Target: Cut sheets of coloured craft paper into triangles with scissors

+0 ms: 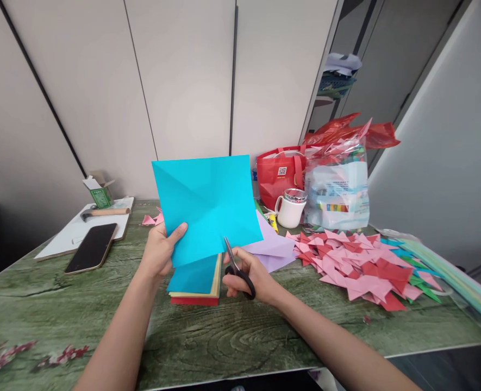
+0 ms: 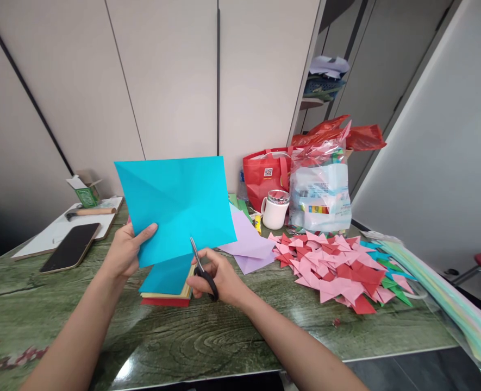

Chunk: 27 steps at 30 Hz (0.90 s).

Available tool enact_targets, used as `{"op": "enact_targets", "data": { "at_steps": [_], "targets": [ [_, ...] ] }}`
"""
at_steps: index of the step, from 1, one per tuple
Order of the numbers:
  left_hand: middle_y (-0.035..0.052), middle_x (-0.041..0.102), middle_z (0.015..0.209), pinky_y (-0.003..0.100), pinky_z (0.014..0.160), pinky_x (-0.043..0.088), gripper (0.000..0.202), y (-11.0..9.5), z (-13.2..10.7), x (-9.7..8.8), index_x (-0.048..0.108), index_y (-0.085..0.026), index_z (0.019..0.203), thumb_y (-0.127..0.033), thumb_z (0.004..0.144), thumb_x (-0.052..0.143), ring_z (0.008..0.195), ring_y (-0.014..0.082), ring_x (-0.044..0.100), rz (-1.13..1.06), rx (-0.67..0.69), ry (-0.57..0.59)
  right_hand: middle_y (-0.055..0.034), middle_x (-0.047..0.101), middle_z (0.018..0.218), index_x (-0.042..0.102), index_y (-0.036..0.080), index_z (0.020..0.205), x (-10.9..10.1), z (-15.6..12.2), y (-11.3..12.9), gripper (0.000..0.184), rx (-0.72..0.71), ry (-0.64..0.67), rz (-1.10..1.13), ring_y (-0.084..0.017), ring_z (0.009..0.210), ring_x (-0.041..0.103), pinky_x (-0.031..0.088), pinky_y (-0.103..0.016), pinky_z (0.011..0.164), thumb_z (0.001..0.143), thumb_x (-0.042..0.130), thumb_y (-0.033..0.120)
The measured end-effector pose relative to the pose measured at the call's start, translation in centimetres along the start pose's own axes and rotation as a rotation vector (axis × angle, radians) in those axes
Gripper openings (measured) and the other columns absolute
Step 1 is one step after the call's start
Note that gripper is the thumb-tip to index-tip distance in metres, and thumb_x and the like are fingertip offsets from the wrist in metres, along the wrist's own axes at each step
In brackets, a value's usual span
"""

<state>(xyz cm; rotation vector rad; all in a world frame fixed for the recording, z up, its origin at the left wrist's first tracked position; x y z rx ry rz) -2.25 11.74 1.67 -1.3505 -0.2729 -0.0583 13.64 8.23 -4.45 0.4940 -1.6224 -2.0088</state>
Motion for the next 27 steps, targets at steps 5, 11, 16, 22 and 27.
{"op": "enact_targets", "data": {
  "at_steps": [5,11,16,22,27],
  "targets": [
    [0.0072,0.069,0.095,0.034,0.065,0.054,0.041,0.4,0.0,0.0,0.062,-0.017,0.093,-0.031,0.057,0.074,0.081,0.0249,0.064,-0.03,-0.036,0.035,0.0053,0.06,0.052,0.036,0.02,0.119,-0.2,0.3,-0.2,0.06,0.036,0.012,-0.028,-0.012,0.044,0.057,0.045,-0.022,0.045,0.068,0.066,0.035],
    [0.0071,0.069,0.095,0.034,0.064,0.054,0.044,0.4,0.1,-0.1,0.061,-0.018,0.096,-0.03,0.056,0.075,0.081,0.0252,0.064,-0.061,-0.059,0.044,0.0049,0.06,0.053,0.037,0.021,0.122,-0.7,0.3,-0.6,0.061,0.078,-0.004,-0.044,-0.011,0.043,0.056,0.044,-0.021,0.044,0.07,0.064,0.036],
    [0.0093,0.068,0.097,0.037,0.067,0.054,0.045,0.5,0.0,0.3,0.061,-0.017,0.096,-0.032,0.056,0.074,0.083,0.0274,0.064,-0.037,-0.061,0.06,0.0043,0.059,0.052,0.037,0.02,0.123,-0.9,0.4,-0.7,0.061,0.075,-0.025,-0.04,-0.011,0.043,0.056,0.044,-0.021,0.044,0.07,0.064,0.036],
    [0.0101,0.067,0.1,0.039,0.069,0.054,0.044,0.7,-0.1,0.6,0.06,-0.016,0.096,-0.033,0.057,0.074,0.085,0.0284,0.063,-0.031,-0.049,0.077,0.0044,0.059,0.052,0.038,0.021,0.121,-1.2,0.4,-0.9,0.059,0.079,-0.034,-0.049,-0.011,0.044,0.055,0.044,-0.021,0.045,0.07,0.064,0.036],
    [0.0102,0.068,0.096,0.039,0.069,0.053,0.045,0.8,-0.2,0.7,0.062,-0.015,0.092,-0.035,0.054,0.075,0.082,0.0278,0.064,-0.025,-0.053,0.05,0.0064,0.056,0.052,0.037,0.021,0.122,-1.3,0.6,-1.4,0.063,0.082,-0.045,-0.024,-0.011,0.045,0.054,0.046,-0.024,0.049,0.068,0.066,0.037]
  ]
}}
Point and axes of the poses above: each hand's wrist, its own z-axis towards the middle knuckle, its own x-axis out of the palm, y = z × x, the point moved 10 cm from there along z, towards the middle knuckle
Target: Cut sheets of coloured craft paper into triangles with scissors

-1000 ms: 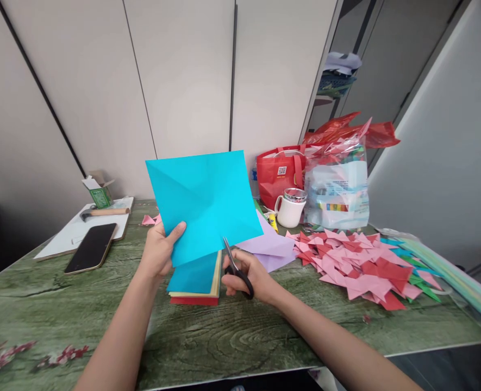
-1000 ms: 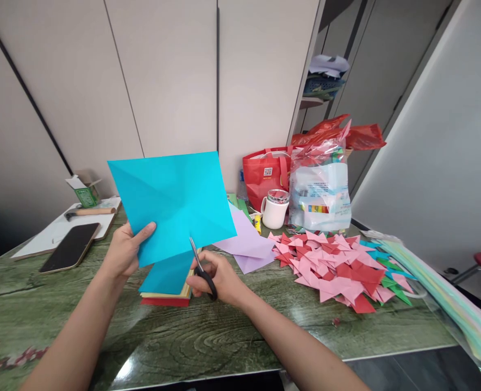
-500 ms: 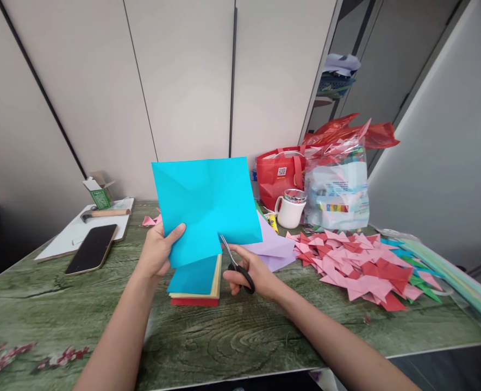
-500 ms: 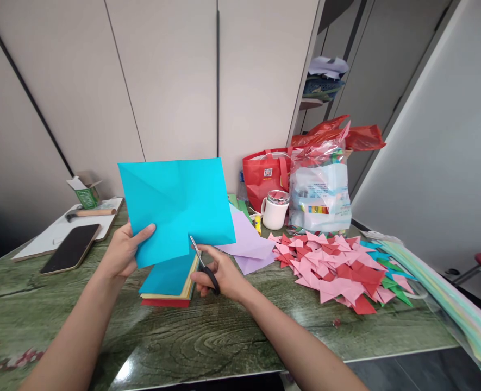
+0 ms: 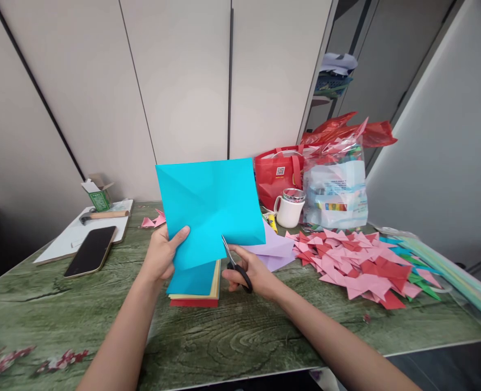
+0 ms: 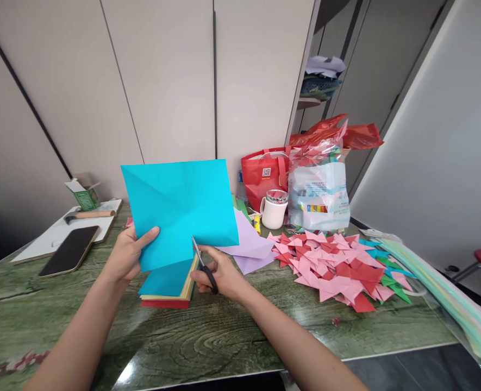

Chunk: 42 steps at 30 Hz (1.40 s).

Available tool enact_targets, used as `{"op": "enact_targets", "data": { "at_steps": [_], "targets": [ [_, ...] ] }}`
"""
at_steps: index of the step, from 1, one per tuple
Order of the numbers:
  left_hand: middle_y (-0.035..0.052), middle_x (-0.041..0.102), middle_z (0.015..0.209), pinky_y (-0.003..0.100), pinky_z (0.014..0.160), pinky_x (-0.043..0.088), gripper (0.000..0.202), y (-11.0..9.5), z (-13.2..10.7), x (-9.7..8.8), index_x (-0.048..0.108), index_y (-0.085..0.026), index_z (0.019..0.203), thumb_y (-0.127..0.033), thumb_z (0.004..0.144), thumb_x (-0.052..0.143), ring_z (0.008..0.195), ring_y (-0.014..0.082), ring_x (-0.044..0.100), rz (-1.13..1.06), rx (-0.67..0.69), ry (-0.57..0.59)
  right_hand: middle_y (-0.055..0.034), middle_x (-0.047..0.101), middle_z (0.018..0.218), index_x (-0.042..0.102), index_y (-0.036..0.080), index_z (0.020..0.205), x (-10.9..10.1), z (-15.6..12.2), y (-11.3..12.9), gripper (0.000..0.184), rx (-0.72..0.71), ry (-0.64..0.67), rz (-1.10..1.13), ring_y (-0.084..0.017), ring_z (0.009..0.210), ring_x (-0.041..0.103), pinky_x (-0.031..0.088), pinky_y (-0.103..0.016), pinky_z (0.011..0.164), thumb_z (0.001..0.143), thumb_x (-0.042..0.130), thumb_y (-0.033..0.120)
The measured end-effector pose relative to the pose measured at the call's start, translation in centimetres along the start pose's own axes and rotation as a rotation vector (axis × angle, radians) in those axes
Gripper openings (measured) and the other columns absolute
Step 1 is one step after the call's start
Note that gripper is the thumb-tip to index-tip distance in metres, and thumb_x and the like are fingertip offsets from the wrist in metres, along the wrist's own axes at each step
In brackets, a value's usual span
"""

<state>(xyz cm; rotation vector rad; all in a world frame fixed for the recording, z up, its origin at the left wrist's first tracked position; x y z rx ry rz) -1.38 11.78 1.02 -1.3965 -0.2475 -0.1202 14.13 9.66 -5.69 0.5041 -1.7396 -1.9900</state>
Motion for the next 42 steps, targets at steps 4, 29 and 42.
{"op": "enact_targets", "data": {
  "at_steps": [4,29,42],
  "targets": [
    [0.011,0.069,0.09,0.039,0.067,0.053,0.044,0.6,-0.2,0.7,0.062,-0.013,0.091,-0.035,0.055,0.075,0.079,0.0277,0.064,0.022,-0.027,0.034,0.004,0.058,0.061,0.046,0.019,0.11,-0.2,0.2,0.1,0.054,-0.009,-0.044,0.03,-0.011,0.051,0.055,0.046,-0.024,0.051,0.065,0.068,0.039],
    [0.0127,0.066,0.101,0.041,0.071,0.052,0.048,1.6,-0.6,2.5,0.059,-0.014,0.101,-0.036,0.059,0.071,0.086,0.0299,0.063,0.049,-0.025,0.134,0.0004,0.06,0.072,0.056,0.016,0.081,-0.9,0.4,0.2,0.038,-0.076,-0.139,0.117,-0.013,0.062,0.053,0.047,-0.025,0.057,0.054,0.074,0.036],
    [0.0114,0.067,0.098,0.041,0.071,0.052,0.047,1.6,-0.6,2.4,0.06,-0.016,0.099,-0.038,0.058,0.072,0.085,0.0294,0.063,0.06,-0.021,0.141,0.0029,0.057,0.065,0.055,0.016,0.078,-1.3,0.4,0.0,0.039,-0.057,-0.193,0.06,-0.011,0.051,0.054,0.045,-0.023,0.05,0.053,0.074,0.039]
  ]
}}
Point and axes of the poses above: each hand's wrist, its own z-axis towards the middle knuckle, its own x-axis out of the palm, y = z × x, the point moved 10 cm from there along z, towards the middle knuckle
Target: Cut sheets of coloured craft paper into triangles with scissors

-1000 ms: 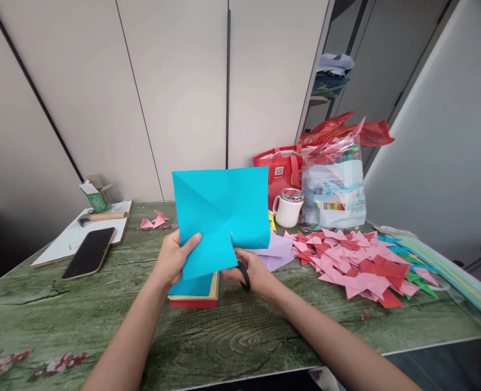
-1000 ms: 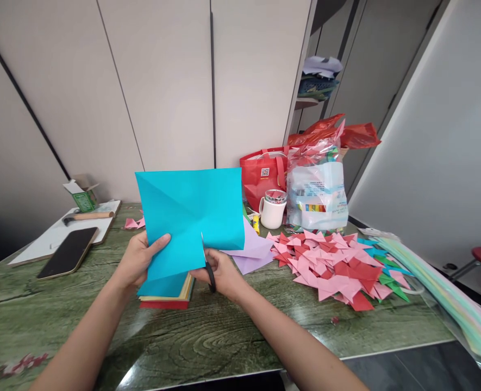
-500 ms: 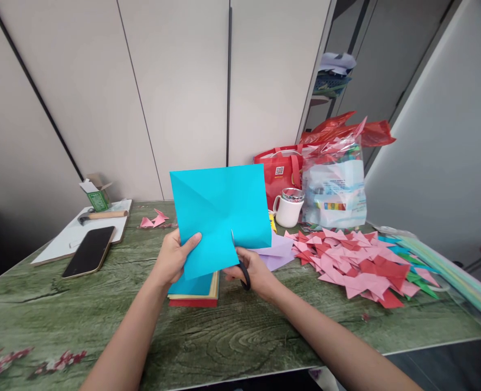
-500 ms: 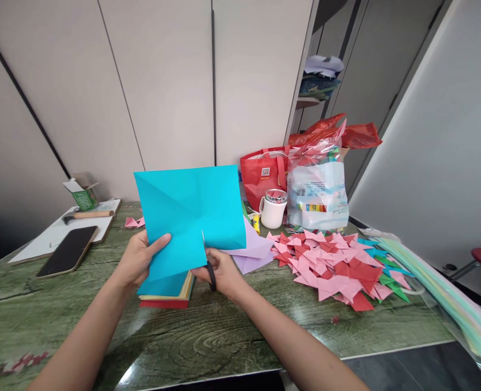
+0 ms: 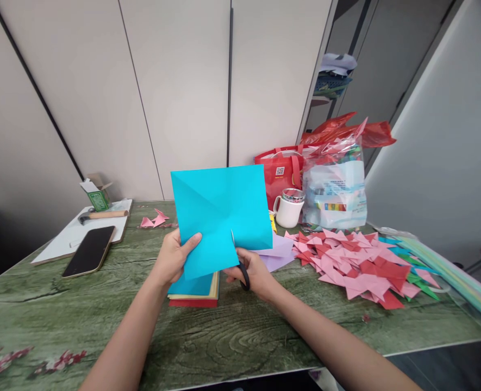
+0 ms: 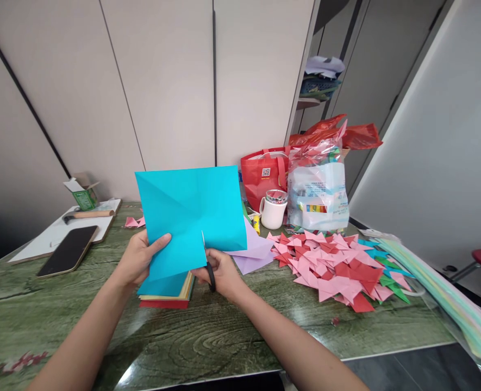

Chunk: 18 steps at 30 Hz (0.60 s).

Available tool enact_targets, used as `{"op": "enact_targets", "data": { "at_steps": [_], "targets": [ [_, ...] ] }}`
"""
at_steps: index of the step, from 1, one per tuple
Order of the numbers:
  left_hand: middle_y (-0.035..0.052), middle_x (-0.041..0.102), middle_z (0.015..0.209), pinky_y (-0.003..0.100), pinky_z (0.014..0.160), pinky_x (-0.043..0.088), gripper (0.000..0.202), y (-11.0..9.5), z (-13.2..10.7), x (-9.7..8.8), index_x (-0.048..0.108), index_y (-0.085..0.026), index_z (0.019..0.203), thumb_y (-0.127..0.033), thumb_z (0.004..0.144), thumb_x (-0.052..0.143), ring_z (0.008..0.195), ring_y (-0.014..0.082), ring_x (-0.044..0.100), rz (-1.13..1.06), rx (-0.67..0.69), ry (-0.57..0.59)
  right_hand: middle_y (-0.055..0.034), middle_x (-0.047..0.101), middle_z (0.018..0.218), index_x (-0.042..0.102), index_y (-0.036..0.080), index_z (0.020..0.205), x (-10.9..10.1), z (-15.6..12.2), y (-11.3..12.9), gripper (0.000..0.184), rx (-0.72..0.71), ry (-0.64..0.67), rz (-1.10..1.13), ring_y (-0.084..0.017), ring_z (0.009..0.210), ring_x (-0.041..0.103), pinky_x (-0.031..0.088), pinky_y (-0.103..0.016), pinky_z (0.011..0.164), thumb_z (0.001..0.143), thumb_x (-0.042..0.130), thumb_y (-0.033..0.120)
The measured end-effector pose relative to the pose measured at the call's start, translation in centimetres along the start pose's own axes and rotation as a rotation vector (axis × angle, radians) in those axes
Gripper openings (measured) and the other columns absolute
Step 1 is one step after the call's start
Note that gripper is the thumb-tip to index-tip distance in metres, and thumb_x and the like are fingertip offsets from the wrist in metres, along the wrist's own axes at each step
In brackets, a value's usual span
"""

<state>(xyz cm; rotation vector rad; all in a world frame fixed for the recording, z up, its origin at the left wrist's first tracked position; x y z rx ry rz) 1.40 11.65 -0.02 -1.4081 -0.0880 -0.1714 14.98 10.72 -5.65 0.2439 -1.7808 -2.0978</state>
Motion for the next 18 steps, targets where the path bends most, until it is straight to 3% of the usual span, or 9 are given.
{"op": "enact_targets", "data": {
  "at_steps": [18],
  "targets": [
    [0.0127,0.065,0.103,0.04,0.072,0.052,0.048,-0.21,-0.11,0.1,0.058,-0.014,0.1,-0.037,0.059,0.071,0.088,0.0301,0.062,-0.007,0.003,-0.003,0.0042,0.056,0.057,0.054,0.016,0.075,-0.27,-0.01,-0.1,0.036,0.006,-0.032,-0.008,-0.009,0.044,0.051,0.042,-0.022,0.044,0.054,0.072,0.039]
  ]
}}
Point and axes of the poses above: each hand's wrist, its own z-axis towards the middle knuckle, its own x-axis out of the palm, y = z × x, the point moved 10 cm from there along z, towards the middle knuckle
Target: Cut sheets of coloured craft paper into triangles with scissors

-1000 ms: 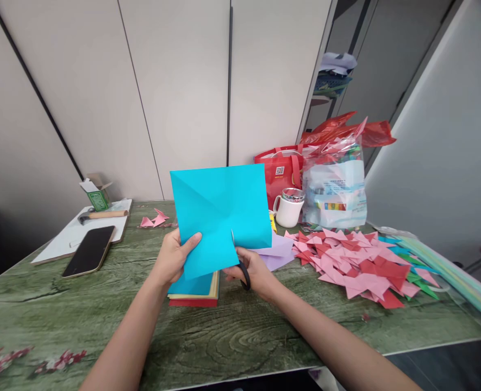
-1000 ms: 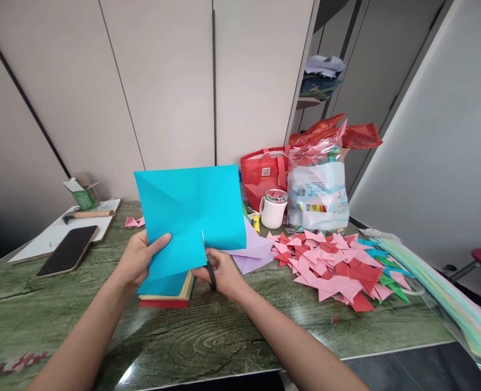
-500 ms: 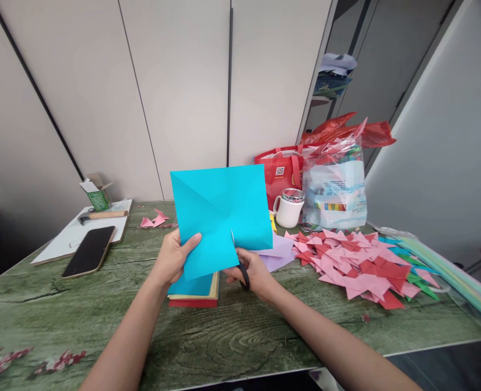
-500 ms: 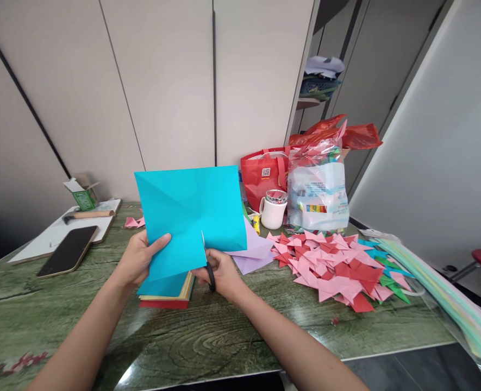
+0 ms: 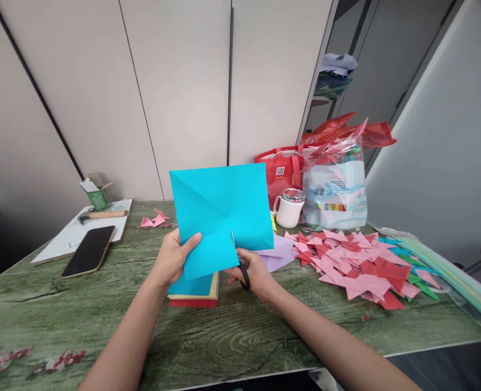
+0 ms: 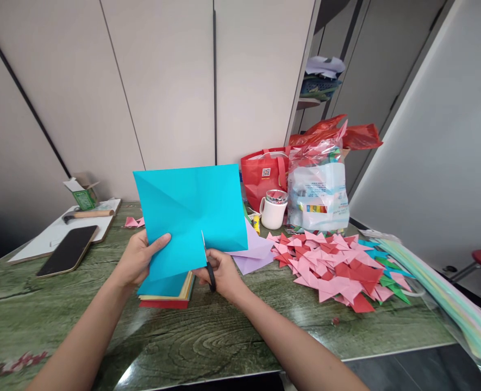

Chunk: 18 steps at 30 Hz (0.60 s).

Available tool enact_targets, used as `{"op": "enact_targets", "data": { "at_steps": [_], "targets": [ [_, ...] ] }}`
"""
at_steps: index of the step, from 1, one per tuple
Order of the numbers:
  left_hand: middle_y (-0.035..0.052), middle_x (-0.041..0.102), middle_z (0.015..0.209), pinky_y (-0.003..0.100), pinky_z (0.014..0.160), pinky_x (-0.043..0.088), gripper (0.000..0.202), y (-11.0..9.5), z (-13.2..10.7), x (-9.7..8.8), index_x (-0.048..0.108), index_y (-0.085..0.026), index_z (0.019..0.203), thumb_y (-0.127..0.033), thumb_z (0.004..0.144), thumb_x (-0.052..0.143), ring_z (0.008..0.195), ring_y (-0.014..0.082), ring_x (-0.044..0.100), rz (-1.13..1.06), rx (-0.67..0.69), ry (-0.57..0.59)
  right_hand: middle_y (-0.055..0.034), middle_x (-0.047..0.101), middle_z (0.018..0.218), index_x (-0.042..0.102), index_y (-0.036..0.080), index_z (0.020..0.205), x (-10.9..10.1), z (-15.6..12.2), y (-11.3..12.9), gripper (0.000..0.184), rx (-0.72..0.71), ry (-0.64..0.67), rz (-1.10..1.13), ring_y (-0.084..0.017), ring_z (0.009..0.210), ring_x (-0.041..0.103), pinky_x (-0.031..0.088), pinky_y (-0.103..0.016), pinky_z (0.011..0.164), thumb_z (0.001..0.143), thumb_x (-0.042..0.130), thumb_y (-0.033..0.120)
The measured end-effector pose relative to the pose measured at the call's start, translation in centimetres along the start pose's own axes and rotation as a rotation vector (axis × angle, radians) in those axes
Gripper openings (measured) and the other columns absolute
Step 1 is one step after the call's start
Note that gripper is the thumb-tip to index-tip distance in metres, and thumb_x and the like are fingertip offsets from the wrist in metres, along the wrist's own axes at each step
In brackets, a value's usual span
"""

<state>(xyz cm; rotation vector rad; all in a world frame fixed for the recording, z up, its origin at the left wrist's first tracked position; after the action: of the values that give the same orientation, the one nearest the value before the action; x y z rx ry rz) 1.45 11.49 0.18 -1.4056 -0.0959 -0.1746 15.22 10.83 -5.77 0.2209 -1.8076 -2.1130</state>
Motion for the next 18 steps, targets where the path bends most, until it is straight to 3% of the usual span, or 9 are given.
{"op": "enact_targets", "data": {
  "at_steps": [12,18],
  "targets": [
    [0.011,0.067,0.1,0.039,0.067,0.053,0.043,-0.4,-0.1,-0.2,0.061,-0.015,0.095,-0.038,0.06,0.07,0.085,0.0292,0.063,-0.016,0.032,-0.006,0.001,0.057,0.068,0.05,0.019,0.07,0.5,-0.3,1.0,0.042,-0.077,0.01,0.035,-0.015,0.063,0.053,0.045,-0.025,0.053,0.048,0.075,0.045],
    [0.01,0.067,0.1,0.039,0.068,0.052,0.037,-0.5,-0.1,-0.1,0.062,-0.016,0.093,-0.036,0.062,0.069,0.084,0.0282,0.063,-0.032,0.045,0.007,-0.0002,0.06,0.069,0.051,0.018,0.074,0.5,-0.4,1.4,0.036,-0.149,0.005,0.02,-0.015,0.061,0.054,0.043,-0.024,0.055,0.054,0.074,0.037]
  ]
}}
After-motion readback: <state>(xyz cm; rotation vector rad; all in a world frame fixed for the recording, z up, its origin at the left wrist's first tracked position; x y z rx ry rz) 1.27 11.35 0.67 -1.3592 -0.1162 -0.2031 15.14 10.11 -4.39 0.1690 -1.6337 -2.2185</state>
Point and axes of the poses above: each hand's wrist, its own z-axis towards the middle knuckle, its own x-axis out of the palm, y = z × x, the point moved 10 cm from there along z, towards the middle knuckle
